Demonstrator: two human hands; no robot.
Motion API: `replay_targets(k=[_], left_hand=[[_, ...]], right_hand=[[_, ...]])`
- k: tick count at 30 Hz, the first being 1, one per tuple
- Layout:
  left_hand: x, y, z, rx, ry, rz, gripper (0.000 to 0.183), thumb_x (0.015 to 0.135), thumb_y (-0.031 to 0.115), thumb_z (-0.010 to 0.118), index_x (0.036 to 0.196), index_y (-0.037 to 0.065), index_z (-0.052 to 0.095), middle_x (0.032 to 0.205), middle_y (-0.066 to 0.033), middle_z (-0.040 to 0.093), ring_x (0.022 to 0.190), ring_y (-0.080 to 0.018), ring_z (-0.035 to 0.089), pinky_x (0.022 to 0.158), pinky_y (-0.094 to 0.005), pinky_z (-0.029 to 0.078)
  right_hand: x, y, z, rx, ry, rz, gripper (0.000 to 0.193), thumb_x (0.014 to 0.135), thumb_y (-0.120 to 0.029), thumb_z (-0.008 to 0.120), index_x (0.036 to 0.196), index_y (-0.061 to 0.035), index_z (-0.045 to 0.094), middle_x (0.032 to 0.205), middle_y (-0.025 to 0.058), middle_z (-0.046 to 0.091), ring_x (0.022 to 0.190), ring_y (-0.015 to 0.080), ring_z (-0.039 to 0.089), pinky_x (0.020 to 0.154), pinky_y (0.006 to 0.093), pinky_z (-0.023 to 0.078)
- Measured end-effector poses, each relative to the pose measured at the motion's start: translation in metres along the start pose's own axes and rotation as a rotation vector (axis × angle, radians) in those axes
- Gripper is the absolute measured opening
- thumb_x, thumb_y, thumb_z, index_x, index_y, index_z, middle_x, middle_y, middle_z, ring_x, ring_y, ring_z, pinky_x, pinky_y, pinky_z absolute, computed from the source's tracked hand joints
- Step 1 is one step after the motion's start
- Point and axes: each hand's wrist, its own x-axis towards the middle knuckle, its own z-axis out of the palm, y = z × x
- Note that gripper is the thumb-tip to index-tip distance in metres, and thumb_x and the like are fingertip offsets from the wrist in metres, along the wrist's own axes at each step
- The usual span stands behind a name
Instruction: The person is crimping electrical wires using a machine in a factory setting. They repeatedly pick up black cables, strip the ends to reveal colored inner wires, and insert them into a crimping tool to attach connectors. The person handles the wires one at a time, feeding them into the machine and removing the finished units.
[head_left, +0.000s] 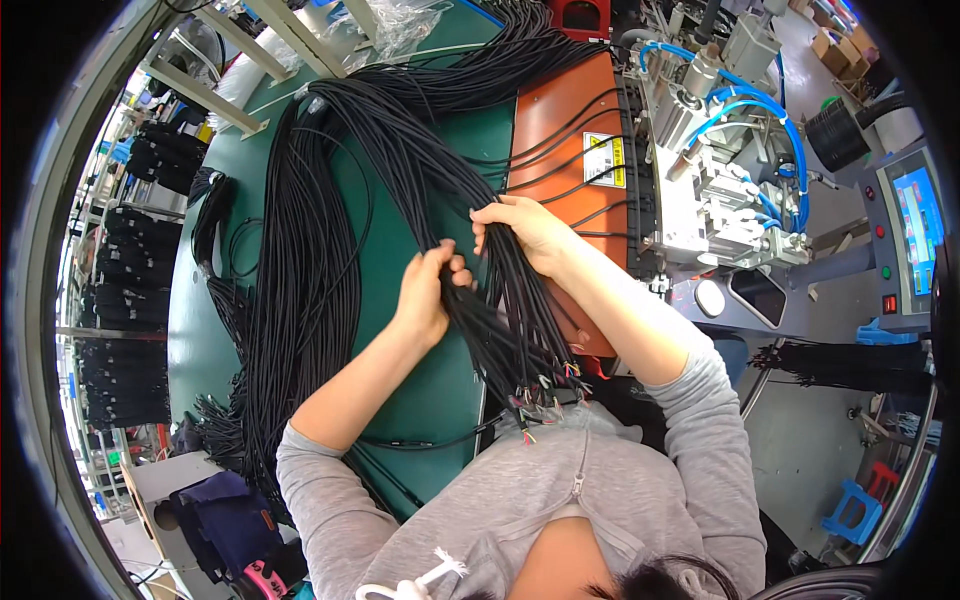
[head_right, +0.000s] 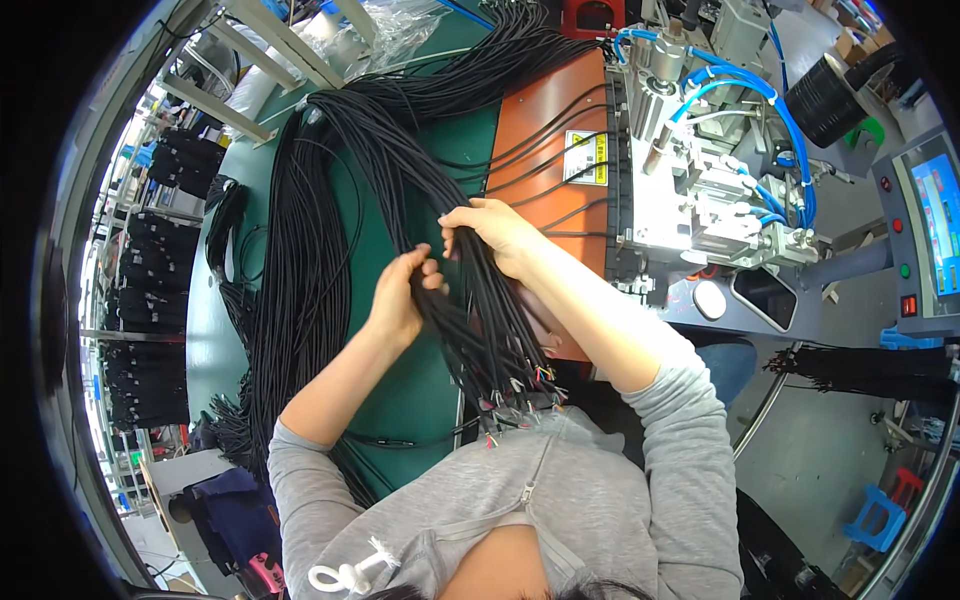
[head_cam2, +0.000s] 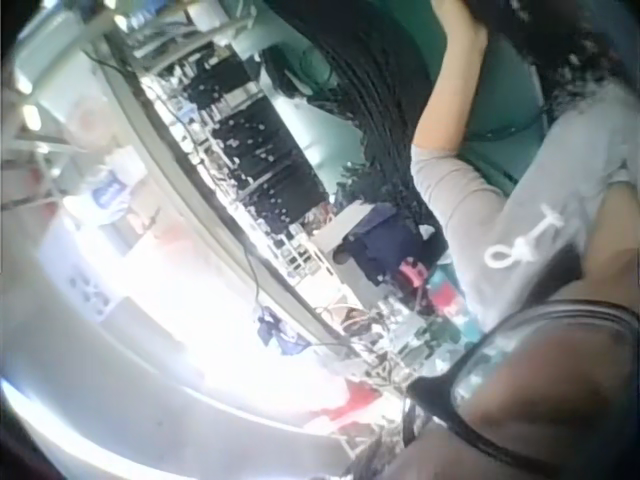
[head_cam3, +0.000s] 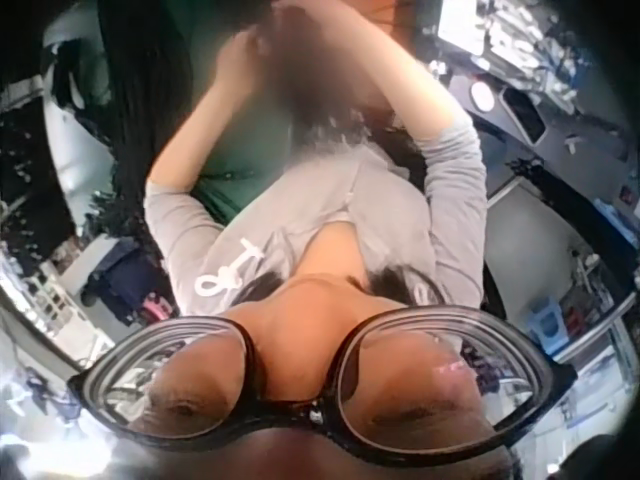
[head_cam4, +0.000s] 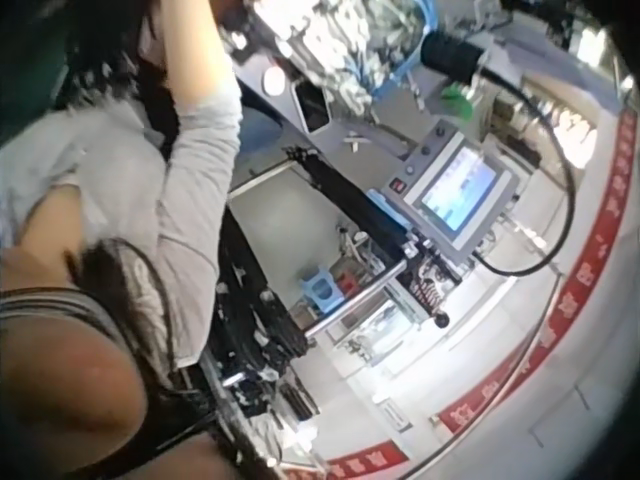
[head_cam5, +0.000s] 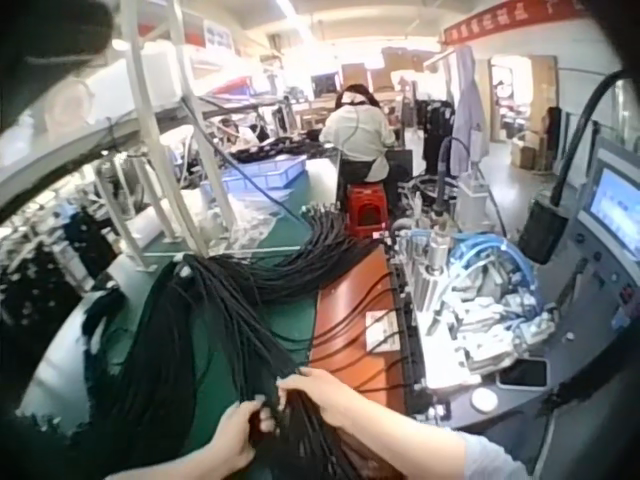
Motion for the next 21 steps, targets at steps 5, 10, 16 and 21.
replay_targets(k=[5,10,16,21], left_hand=[[0.018,0.065,-0.021,-0.032,-0.280,-0.197,0.020,0.098,0.017,0.044,0.108,0.002,0.052,0.063,0.0056,0.037,0.044,-0.0020,0.030,0.040,-0.0173,0.028],[0.006,0.099,-0.032,0.539,-0.352,-0.312,0.033,0.097,0.022,0.047,0.119,-0.002,0.048,0.066,-0.0005,0.050,0.041,-0.0048,0.032,0.037,-0.0201,0.027],[-0.010,0.024,0.034,1.866,-0.256,1.167,0.077,0.069,0.008,0.073,0.136,-0.002,0.035,0.133,-0.0222,0.041,0.121,-0.0364,0.043,0.104,-0.0434,0.035],[-0.018,-0.037,0.104,1.514,-0.942,1.676,0.051,0.071,0.018,0.070,0.118,0.004,0.056,0.123,-0.0147,0.050,0.110,-0.0293,0.053,0.093,-0.0428,0.047]], right_hand=[[-0.050,-0.018,-0.013,0.268,-0.208,0.064,0.028,0.085,-0.011,0.058,0.110,0.0008,0.053,0.068,0.0007,0.050,0.059,0.0111,0.051,0.070,0.0342,0.053],[-0.127,-0.036,-0.039,0.098,-0.155,0.200,0.042,0.085,-0.014,0.055,0.123,0.0006,0.048,0.071,0.0021,0.051,0.051,0.0066,0.048,0.053,0.0254,0.051],[-0.182,-0.002,-0.073,0.384,-0.202,0.215,0.043,0.098,-0.031,0.045,0.124,0.0033,0.045,0.107,0.0210,0.058,0.081,0.0276,0.067,0.073,0.0433,0.059],[-0.209,0.002,-0.083,0.409,-0.312,0.080,0.062,0.097,-0.052,0.032,0.132,-0.0015,0.041,0.122,0.0202,0.053,0.105,0.0345,0.059,0.091,0.0503,0.050]])
